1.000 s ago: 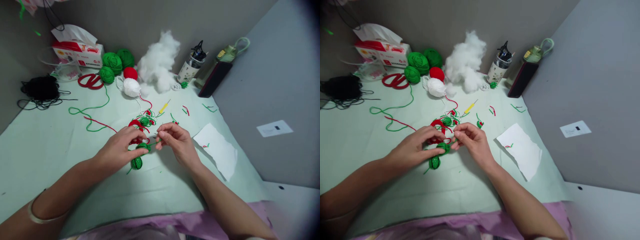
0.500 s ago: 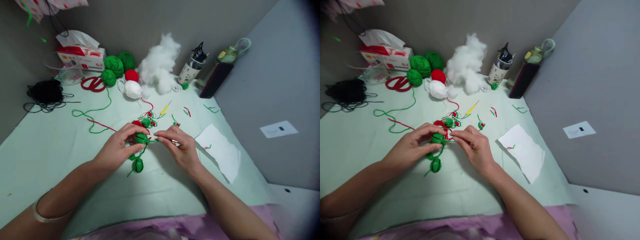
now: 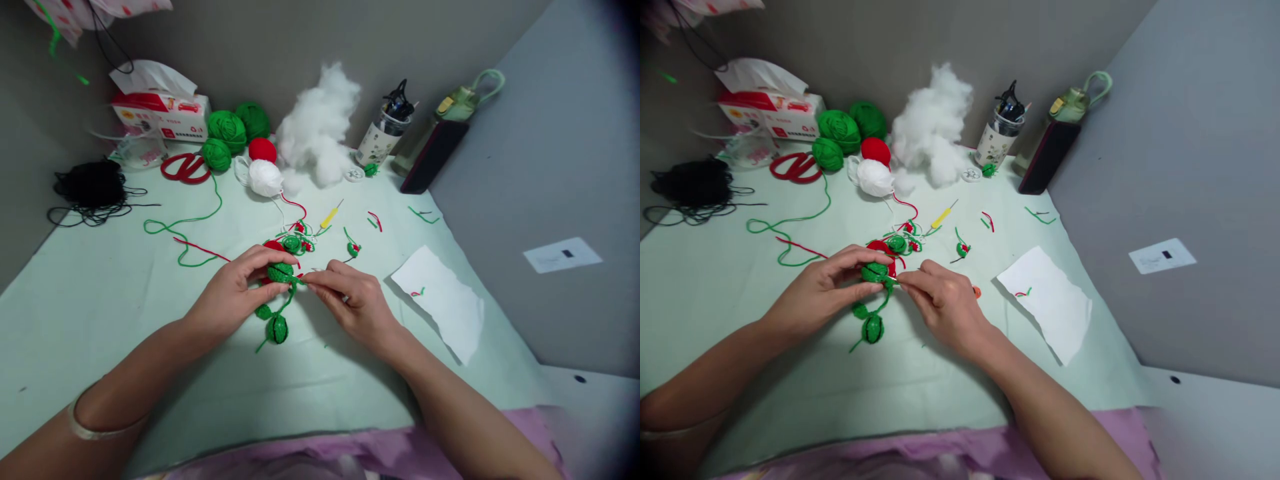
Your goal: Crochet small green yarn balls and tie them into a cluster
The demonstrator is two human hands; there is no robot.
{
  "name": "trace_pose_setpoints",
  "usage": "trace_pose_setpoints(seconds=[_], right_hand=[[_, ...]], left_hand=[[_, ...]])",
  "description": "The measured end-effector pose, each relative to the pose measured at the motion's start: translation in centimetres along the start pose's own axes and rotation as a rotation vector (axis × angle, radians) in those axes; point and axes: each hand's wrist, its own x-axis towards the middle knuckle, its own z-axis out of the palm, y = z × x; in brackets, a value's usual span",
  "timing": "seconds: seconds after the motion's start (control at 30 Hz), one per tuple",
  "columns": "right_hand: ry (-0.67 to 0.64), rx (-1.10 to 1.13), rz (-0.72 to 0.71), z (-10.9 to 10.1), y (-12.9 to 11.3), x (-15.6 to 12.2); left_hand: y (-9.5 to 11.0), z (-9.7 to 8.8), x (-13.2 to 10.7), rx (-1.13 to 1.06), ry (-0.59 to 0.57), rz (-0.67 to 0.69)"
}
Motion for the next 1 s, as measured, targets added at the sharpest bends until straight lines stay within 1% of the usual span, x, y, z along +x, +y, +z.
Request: trace_pose_setpoints(seconds=[0.13, 0.27, 0.37, 0.5, 0.63, 0.73, 0.9, 1.0], right_hand=[[-0.018, -0.007, -0.006, 0.0, 0.1, 0.0], [-0.028, 0.042, 0.009, -0.1, 0.1, 0.0], [-0.048, 0.157, 0.070, -0.2, 0.1, 0.1], [-0.030, 0.352, 0.139, 0.0, -0.1, 0.3], [-0.007, 0.457, 0.172, 0.2, -0.3, 0.4], [-0.018, 0.463, 0.176, 0.1, -0.4, 0.4], [-0.108, 0.425, 0.193, -0.7, -0.4, 0.6], [-0.135, 0.422, 0.208, -0.9, -0.3, 0.7]], left_hand=[[-0.1, 0.1, 0.0, -0.008, -0.018, 0.001], [-0.1, 0.2, 0.1, -0.112, -0.012, -0.057], [0.0, 0.1, 0.1, -0.171, -0.028, -0.103], [0.1, 0.0, 0.1, -0.248, -0.057, -0.151], [0.3, 0.3, 0.1, -0.294, -0.031, -0.160], [0.4, 0.5, 0.0, -0.302, -0.016, -0.174], [0.3, 0.3, -0.1, -0.261, -0.006, -0.161], [0.3, 0.2, 0.0, -0.219, 0.005, -0.154]])
